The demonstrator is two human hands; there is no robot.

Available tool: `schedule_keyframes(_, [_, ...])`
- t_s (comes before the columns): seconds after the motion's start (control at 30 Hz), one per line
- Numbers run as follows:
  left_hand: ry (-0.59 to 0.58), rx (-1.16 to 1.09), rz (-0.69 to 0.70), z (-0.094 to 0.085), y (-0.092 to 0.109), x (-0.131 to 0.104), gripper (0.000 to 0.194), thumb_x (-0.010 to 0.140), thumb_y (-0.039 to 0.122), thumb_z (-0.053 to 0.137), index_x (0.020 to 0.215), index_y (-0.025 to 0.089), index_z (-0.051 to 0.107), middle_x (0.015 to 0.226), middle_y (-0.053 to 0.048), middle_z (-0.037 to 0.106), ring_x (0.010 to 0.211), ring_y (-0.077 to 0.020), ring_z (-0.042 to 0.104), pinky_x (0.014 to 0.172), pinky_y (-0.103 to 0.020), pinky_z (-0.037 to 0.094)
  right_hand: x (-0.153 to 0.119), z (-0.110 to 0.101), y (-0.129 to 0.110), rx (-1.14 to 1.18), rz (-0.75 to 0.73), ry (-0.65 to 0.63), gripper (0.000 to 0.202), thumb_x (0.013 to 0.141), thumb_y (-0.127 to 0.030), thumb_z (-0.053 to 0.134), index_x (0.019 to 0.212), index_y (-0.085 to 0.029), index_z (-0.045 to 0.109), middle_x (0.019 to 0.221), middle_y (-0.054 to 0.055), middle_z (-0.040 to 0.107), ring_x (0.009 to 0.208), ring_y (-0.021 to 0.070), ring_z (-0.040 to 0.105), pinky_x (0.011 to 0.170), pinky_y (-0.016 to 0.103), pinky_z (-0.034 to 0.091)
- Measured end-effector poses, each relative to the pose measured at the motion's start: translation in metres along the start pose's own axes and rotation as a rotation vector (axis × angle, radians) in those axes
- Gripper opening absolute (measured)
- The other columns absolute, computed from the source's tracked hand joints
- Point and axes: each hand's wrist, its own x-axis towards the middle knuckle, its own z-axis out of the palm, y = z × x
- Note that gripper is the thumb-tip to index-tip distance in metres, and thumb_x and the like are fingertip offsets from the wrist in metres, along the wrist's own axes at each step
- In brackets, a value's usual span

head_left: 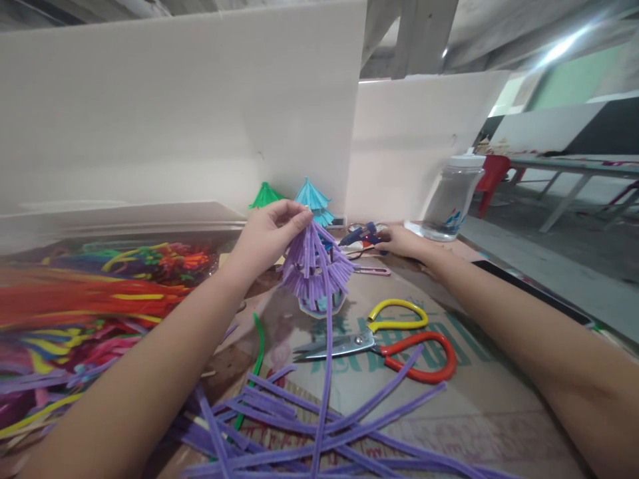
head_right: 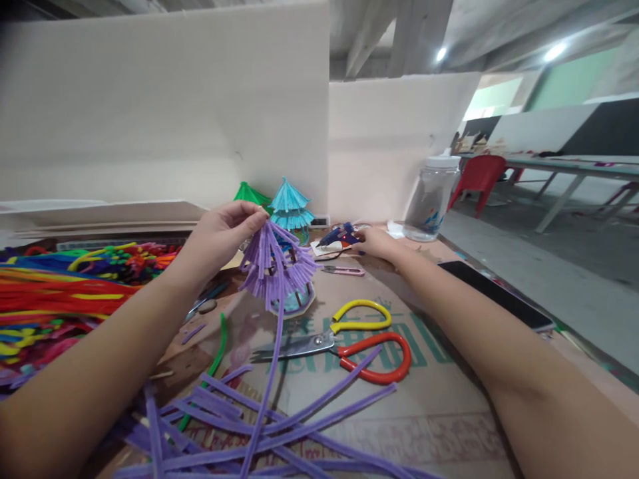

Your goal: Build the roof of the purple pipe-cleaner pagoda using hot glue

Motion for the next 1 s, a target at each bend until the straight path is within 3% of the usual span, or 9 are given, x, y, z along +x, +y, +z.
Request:
schedule_keyframes(0.07, [-0.004,0.013,0.012,0.0,-0.003,0.001,0.035,0.085,0.051,0.067,0.093,0.017,0.069,0.091,-0.004,0.072,0.077,-0.0141,0.062,0.071,-0.026,0.046,-0.004,-0.019,0.0,-0.083,0.02,-0.046,0.009,0.069,-0.02,0.078,0.078,-0.021,0.076,0.074,0.003,0.074,0.075,0.0228,0.066,0.071,0.03,0.046])
schedule_keyframes(0.13, [-0.005,0.018,0.029,0.0,-0.005,0.002,0.033,0.086,0.049,0.067,0.095,0.017,0.07,0.095,-0.005,0.073,0.082,-0.0153,0.064,0.075,-0.027,0.047,-0.011,-0.041,-0.004,-0.167,0.051,-0.021,0.005,0.068,-0.02,0.078,0.068,-0.021,0.073,0.067,0.005,0.071,0.072,0.0247,0.065,0.069,0.033,0.044])
schedule_keyframes(0.27, [-0.018,0.022,0.047,0.002,-0.008,0.002,0.031,0.087,0.046,0.065,0.099,0.018,0.07,0.104,-0.006,0.073,0.089,-0.0173,0.065,0.081,-0.029,0.048,-0.041,-0.076,-0.037,-0.258,0.012,0.132,0.013,0.084,-0.031,0.066,0.081,-0.021,0.073,0.081,0.011,0.072,0.079,0.0264,0.063,0.07,0.034,0.04])
schedule_keyframes(0.37, [-0.035,0.038,0.055,0.003,-0.008,0.001,0.029,0.089,0.043,0.063,0.102,0.018,0.07,0.106,-0.006,0.073,0.093,-0.0179,0.065,0.084,-0.03,0.048,-0.077,-0.079,-0.082,-0.137,-0.403,0.269,0.017,0.091,-0.034,0.058,0.095,-0.023,0.07,0.082,0.005,0.071,0.073,0.0186,0.062,0.066,0.029,0.04])
schedule_keyframes(0.5, [-0.05,0.023,0.069,0.005,-0.006,0.0,0.026,0.092,0.039,0.059,0.104,0.017,0.067,0.108,-0.006,0.072,0.097,-0.0179,0.065,0.089,-0.03,0.048,-0.118,-0.058,-0.132,-0.261,-1.01,0.209,0.027,0.097,-0.023,0.049,0.119,-0.022,0.064,0.094,0.006,0.069,0.079,0.0178,0.058,0.067,0.029,0.04])
schedule_keyframes(0.57, [-0.054,0.008,0.061,0.006,-0.005,0.0,0.025,0.092,0.038,0.059,0.105,0.017,0.066,0.108,-0.006,0.071,0.097,-0.0179,0.065,0.089,-0.03,0.049,-0.129,-0.046,-0.144,-0.37,-1.159,0.16,0.035,0.097,-0.013,0.043,0.127,-0.021,0.06,0.09,0.006,0.065,0.075,0.0178,0.053,0.064,0.03,0.037])
schedule_keyframes(0.67, [-0.062,0.005,0.057,0.006,-0.004,-0.001,0.023,0.092,0.036,0.058,0.104,0.017,0.065,0.108,-0.006,0.071,0.097,-0.0181,0.064,0.09,-0.031,0.048,-0.133,-0.038,-0.147,-0.469,-1.203,0.128,0.035,0.098,-0.008,0.039,0.123,-0.016,0.062,0.09,0.007,0.063,0.077,0.0193,0.051,0.068,0.033,0.039])
schedule_keyframes(0.87, [-0.062,0.007,0.082,0.007,-0.008,0.0,0.023,0.093,0.036,0.057,0.104,0.017,0.064,0.107,-0.006,0.07,0.098,-0.0184,0.064,0.088,-0.031,0.048,-0.132,-0.041,-0.144,-0.464,-1.148,0.107,0.026,0.097,-0.007,0.042,0.096,-0.013,0.067,0.086,0.008,0.063,0.078,0.0202,0.05,0.07,0.035,0.041])
schedule_keyframes(1.0, [-0.065,0.008,0.07,0.007,-0.007,0.0,0.022,0.093,0.036,0.056,0.104,0.017,0.063,0.106,-0.005,0.069,0.097,-0.0177,0.064,0.086,-0.029,0.048,-0.131,-0.043,-0.142,-0.465,-1.136,0.114,0.029,0.094,-0.003,0.043,0.108,-0.015,0.066,0.088,0.008,0.064,0.078,0.0202,0.051,0.067,0.034,0.04])
